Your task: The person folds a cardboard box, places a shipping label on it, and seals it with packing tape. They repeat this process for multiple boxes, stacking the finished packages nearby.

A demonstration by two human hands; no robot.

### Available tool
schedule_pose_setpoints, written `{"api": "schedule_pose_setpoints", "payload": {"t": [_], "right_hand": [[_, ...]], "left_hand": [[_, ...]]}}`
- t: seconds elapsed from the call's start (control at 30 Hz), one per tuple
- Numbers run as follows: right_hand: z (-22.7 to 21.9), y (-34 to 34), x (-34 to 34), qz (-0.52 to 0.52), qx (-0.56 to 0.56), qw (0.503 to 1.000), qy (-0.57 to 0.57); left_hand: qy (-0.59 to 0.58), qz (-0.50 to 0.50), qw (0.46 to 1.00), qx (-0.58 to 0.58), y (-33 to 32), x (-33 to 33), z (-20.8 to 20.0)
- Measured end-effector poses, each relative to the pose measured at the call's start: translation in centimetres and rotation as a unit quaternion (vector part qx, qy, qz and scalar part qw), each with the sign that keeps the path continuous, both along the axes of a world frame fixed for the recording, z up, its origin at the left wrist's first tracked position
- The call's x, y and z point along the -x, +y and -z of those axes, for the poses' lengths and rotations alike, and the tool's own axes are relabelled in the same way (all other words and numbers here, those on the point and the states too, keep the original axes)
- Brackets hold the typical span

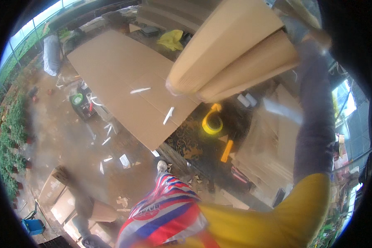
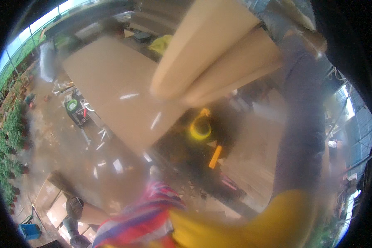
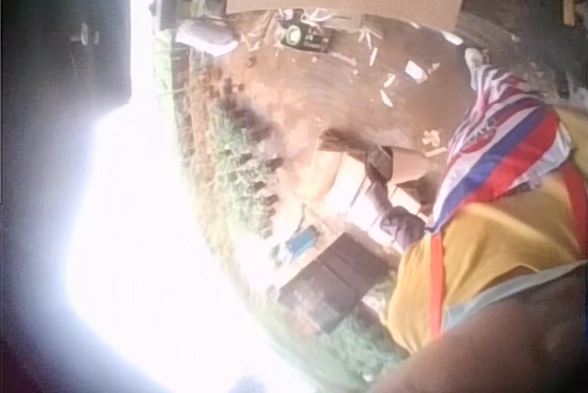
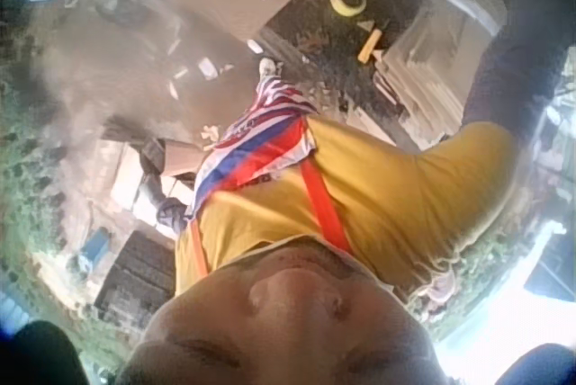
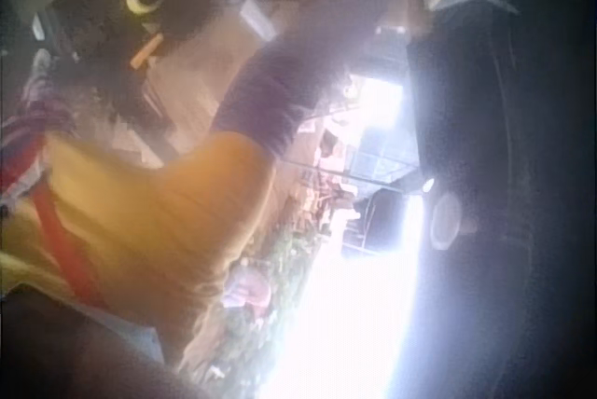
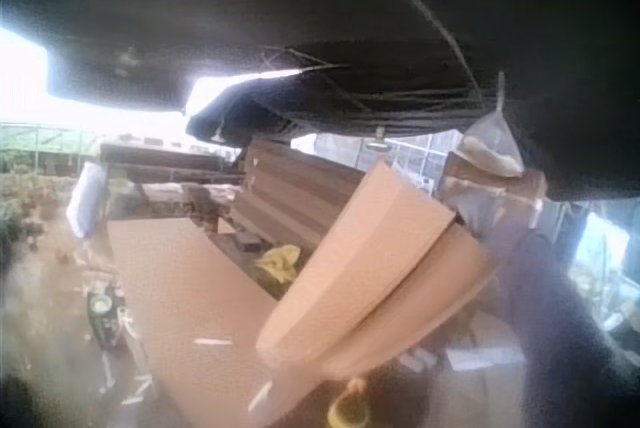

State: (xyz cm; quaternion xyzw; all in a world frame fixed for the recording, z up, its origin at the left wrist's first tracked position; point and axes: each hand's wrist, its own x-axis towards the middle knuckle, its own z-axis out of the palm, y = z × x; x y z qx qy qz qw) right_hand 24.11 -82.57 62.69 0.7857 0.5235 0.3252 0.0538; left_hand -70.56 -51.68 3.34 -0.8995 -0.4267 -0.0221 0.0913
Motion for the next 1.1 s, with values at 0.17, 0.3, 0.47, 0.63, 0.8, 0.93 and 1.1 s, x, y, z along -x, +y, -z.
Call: {"api": "schedule_pose_setpoints", "payload": {"t": [0.17, 0.3, 0.47, 0.63, 0.8, 0.93, 1.1], "right_hand": [[4.5, 7.8, -14.9, 0.009, 0.037, 0.998, 0.04], [10.3, 11.4, -21.2, 0.064, 0.133, 0.986, 0.079], [15.9, 13.2, -27.0, 0.112, 0.152, 0.978, 0.082], [16.8, 14.2, -29.1, 0.145, 0.14, 0.979, 0.037], [13.9, 14.4, -22.1, 0.188, 0.022, 0.963, -0.189], [12.1, 14.5, -11.0, -0.109, -0.305, 0.887, 0.328], [10.5, 16.9, -3.9, -0.304, -0.183, 0.874, 0.332]], "left_hand": [[-0.412, -0.434, 0.76, 0.254, 2.2, -10.6, -9.9], [-0.393, -0.316, 0.828, 0.244, 3.9, -17.9, -20.3], [-0.341, -0.207, 0.892, 0.211, 9.4, -27.6, -32.5], [-0.194, -0.076, 0.97, 0.127, 12.4, -43.4, -43.2], [0.186, 0.032, 0.975, -0.114, 11.0, -58.1, -51.6], [-0.196, 0.328, 0.911, 0.156, 11.7, -68.0, -53.6], [-0.194, 0.378, 0.845, 0.324, 14.5, -79.8, -52.1]]}}
